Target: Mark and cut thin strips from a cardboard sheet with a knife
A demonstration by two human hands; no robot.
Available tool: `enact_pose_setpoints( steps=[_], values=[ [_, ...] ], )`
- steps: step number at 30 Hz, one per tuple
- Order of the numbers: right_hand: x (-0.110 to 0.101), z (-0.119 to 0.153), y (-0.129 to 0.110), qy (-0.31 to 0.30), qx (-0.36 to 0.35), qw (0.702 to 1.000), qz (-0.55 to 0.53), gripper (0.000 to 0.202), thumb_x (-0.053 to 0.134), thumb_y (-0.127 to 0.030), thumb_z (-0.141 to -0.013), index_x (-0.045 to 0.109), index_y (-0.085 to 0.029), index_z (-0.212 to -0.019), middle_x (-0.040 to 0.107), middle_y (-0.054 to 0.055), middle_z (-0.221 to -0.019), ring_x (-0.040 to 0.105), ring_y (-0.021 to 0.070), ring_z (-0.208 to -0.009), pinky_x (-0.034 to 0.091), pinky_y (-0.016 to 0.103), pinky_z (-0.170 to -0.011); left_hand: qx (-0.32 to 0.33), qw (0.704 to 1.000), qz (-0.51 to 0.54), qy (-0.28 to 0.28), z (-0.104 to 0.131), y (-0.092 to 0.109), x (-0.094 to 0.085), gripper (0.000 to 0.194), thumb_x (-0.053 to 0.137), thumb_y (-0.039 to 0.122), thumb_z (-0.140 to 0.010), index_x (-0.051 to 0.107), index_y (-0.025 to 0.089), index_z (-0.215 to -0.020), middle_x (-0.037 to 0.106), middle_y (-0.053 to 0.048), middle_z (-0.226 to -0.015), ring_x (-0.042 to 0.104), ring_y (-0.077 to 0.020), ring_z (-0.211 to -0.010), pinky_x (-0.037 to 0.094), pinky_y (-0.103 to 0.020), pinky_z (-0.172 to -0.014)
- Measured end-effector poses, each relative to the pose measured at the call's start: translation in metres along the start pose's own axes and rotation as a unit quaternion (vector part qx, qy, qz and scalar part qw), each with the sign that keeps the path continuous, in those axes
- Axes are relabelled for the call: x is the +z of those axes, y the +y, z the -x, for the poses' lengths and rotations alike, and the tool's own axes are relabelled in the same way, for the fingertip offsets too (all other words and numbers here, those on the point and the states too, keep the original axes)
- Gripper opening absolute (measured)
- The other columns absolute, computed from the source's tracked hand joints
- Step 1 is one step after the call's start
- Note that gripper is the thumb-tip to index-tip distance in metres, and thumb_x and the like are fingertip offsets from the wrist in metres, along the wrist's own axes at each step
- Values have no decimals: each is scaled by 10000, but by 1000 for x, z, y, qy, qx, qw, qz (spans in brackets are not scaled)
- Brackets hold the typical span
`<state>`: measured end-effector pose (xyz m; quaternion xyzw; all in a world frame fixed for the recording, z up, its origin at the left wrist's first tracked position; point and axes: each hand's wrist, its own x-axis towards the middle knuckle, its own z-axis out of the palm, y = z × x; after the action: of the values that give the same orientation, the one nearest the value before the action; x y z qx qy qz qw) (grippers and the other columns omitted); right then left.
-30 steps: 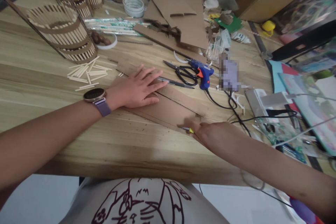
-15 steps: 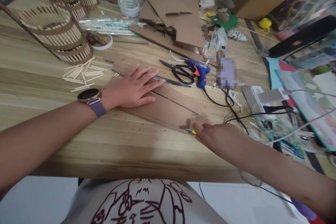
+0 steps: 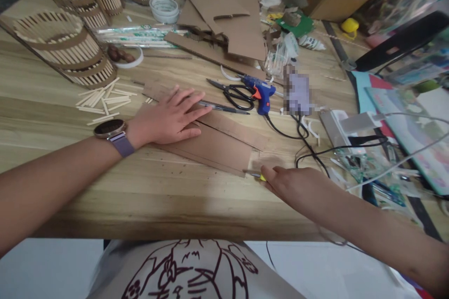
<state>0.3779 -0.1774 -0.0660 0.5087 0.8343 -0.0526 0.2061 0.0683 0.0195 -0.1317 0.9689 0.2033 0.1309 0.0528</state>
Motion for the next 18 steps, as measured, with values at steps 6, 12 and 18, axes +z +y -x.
enact_pose_setpoints(
  steps=[6,12,18],
  values=[
    [-4,1,5,-77,7,997,-1,149,479,-234,-1008,559,-187,-1125,715,23,-721,665,184,-549,164,297,-451,2,1000,0,1,0,-2,1,618,454,536,-1038,326,329,-1606,322,-102,-1653,258,-364,-1510,136,-651,-1229],
    [9,16,13,-64,25,998,12,171,468,-243,-1021,555,-174,-1151,759,56,-808,714,196,-610,193,299,-454,-3,1000,-9,0,-1,3,-1,607,427,505,-1053,318,287,-1609,296,-125,-1665,247,-392,-1513,134,-684,-1218],
    [-4,22,11,36,27,999,-3,298,347,-360,-1060,544,-208,-897,620,-5,-535,606,186,-461,221,282,-459,5,999,-49,1,-2,4,1,639,361,573,-1064,344,213,-1592,294,-160,-1661,277,-410,-1496,167,-676,-1212]
  ],
)
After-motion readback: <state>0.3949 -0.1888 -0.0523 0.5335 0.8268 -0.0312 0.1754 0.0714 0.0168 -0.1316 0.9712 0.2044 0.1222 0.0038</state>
